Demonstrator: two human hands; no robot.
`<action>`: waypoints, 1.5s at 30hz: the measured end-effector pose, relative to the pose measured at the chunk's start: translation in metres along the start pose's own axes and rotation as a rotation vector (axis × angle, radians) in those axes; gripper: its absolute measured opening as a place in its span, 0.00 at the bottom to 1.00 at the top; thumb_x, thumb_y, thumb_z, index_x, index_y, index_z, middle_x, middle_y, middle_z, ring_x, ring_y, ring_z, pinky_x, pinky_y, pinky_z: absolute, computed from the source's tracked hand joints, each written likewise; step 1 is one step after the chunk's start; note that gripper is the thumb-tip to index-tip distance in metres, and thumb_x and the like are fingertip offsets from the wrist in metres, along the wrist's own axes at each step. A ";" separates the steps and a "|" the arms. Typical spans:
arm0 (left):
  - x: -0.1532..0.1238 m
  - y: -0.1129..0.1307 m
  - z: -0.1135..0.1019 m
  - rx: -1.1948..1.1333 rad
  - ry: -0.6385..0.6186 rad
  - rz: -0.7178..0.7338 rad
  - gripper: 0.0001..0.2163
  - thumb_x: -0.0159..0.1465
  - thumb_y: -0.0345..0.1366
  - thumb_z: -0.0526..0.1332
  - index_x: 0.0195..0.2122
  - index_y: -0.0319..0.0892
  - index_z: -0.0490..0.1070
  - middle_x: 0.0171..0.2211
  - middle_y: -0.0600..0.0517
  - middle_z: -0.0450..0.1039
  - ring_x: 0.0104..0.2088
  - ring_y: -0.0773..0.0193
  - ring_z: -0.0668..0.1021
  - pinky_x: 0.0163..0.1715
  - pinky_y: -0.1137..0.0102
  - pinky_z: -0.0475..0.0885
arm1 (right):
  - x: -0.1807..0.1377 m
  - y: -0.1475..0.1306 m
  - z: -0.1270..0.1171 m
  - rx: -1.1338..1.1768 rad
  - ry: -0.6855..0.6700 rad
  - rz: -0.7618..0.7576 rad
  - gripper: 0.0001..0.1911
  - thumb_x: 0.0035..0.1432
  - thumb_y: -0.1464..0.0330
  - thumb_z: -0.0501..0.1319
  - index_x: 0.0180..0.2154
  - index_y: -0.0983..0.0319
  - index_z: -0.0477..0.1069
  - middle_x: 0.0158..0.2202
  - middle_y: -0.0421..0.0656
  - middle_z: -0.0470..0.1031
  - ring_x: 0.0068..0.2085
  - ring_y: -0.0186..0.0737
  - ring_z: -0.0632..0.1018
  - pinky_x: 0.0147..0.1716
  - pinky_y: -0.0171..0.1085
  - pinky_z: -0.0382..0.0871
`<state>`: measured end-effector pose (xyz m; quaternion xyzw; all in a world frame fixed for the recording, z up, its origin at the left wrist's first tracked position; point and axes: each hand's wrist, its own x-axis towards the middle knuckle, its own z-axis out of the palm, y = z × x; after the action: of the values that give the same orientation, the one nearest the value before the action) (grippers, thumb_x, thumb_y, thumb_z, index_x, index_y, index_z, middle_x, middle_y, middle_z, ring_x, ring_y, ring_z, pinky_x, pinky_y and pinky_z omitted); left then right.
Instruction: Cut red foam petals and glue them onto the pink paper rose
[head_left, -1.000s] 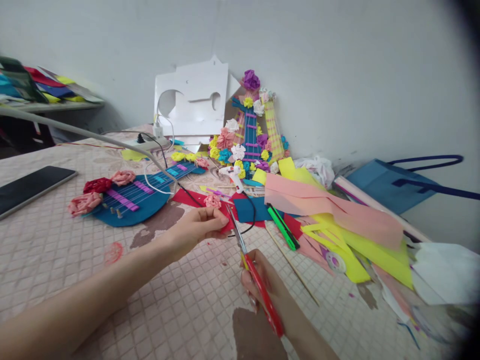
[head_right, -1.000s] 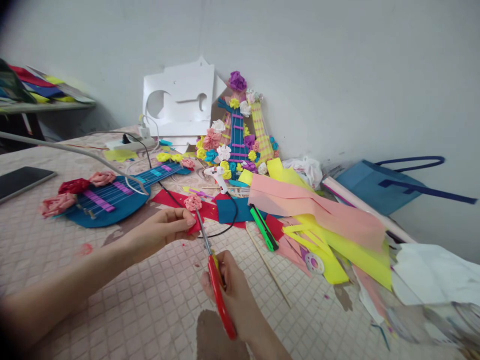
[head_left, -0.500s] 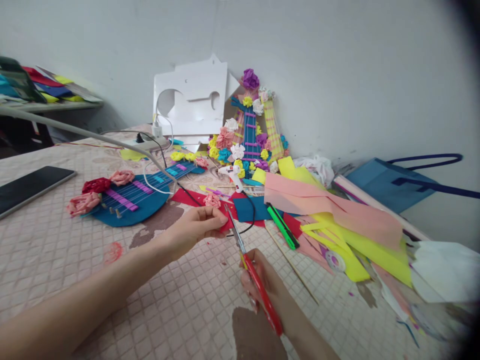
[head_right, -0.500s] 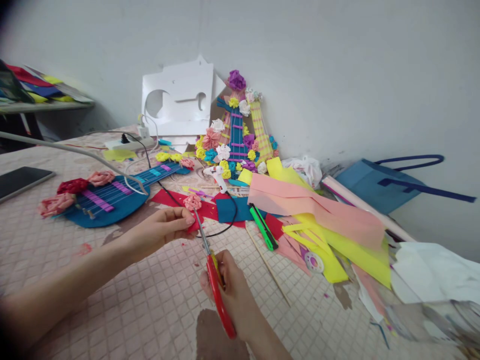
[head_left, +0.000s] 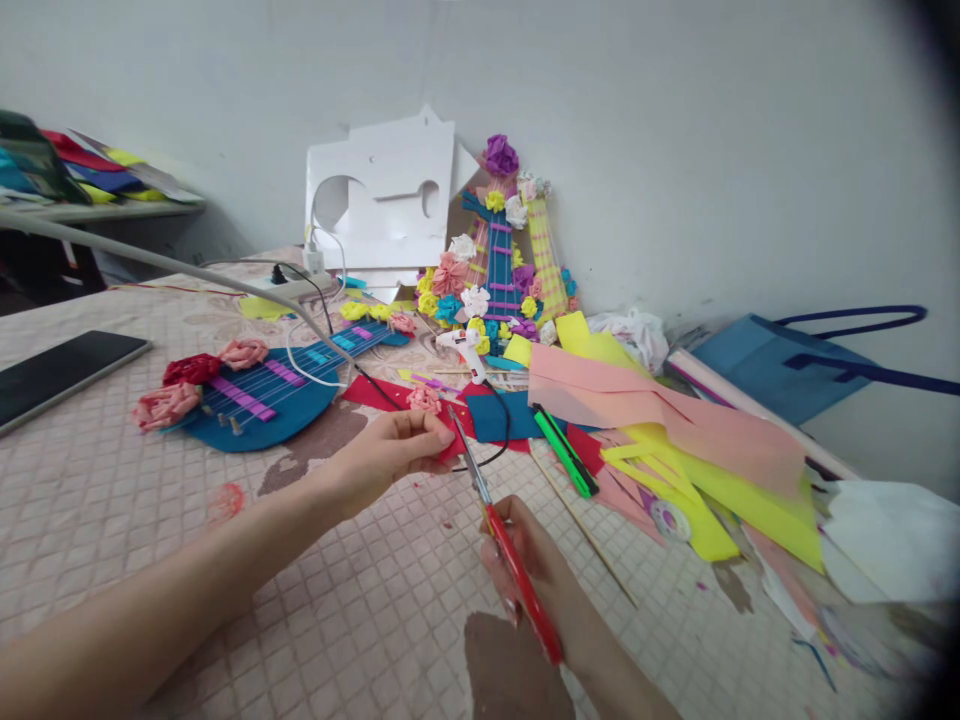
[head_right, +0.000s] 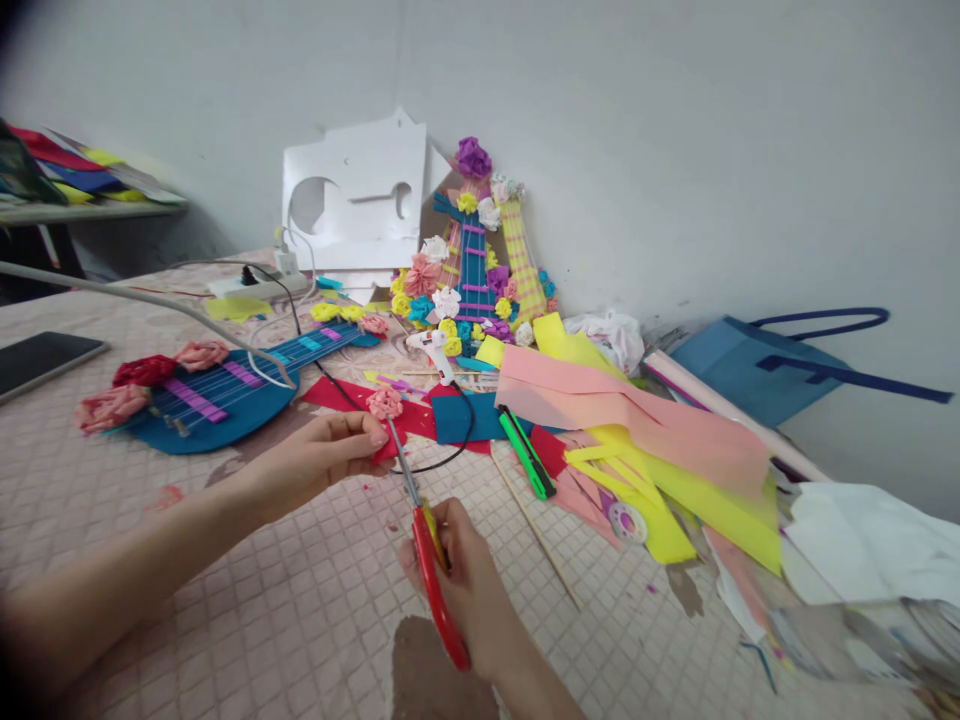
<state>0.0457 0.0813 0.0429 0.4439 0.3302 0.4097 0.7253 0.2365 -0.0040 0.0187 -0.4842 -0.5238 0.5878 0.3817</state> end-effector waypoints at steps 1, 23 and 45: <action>0.000 0.000 0.000 0.000 -0.002 0.001 0.10 0.54 0.37 0.68 0.26 0.38 0.69 0.27 0.53 0.73 0.30 0.67 0.75 0.39 0.66 0.71 | 0.000 -0.001 0.001 0.009 -0.007 0.022 0.21 0.52 0.49 0.61 0.30 0.57 0.58 0.17 0.29 0.56 0.14 0.26 0.55 0.12 0.28 0.52; -0.009 -0.022 0.018 0.091 -0.147 -0.139 0.12 0.54 0.41 0.68 0.27 0.37 0.70 0.25 0.53 0.71 0.28 0.69 0.71 0.33 0.71 0.66 | 0.004 -0.008 0.000 0.151 0.194 -0.033 0.19 0.47 0.60 0.66 0.33 0.59 0.57 0.26 0.31 0.65 0.16 0.23 0.62 0.13 0.26 0.59; -0.019 -0.038 0.033 0.526 -0.093 0.152 0.15 0.54 0.39 0.68 0.37 0.40 0.65 0.35 0.50 0.71 0.32 0.65 0.73 0.33 0.69 0.68 | 0.005 -0.008 0.000 0.191 0.292 -0.060 0.15 0.49 0.66 0.64 0.33 0.59 0.57 0.26 0.31 0.65 0.17 0.23 0.63 0.14 0.27 0.59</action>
<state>0.0768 0.0423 0.0235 0.6589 0.3575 0.3424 0.5664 0.2350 0.0023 0.0254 -0.5099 -0.4189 0.5467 0.5155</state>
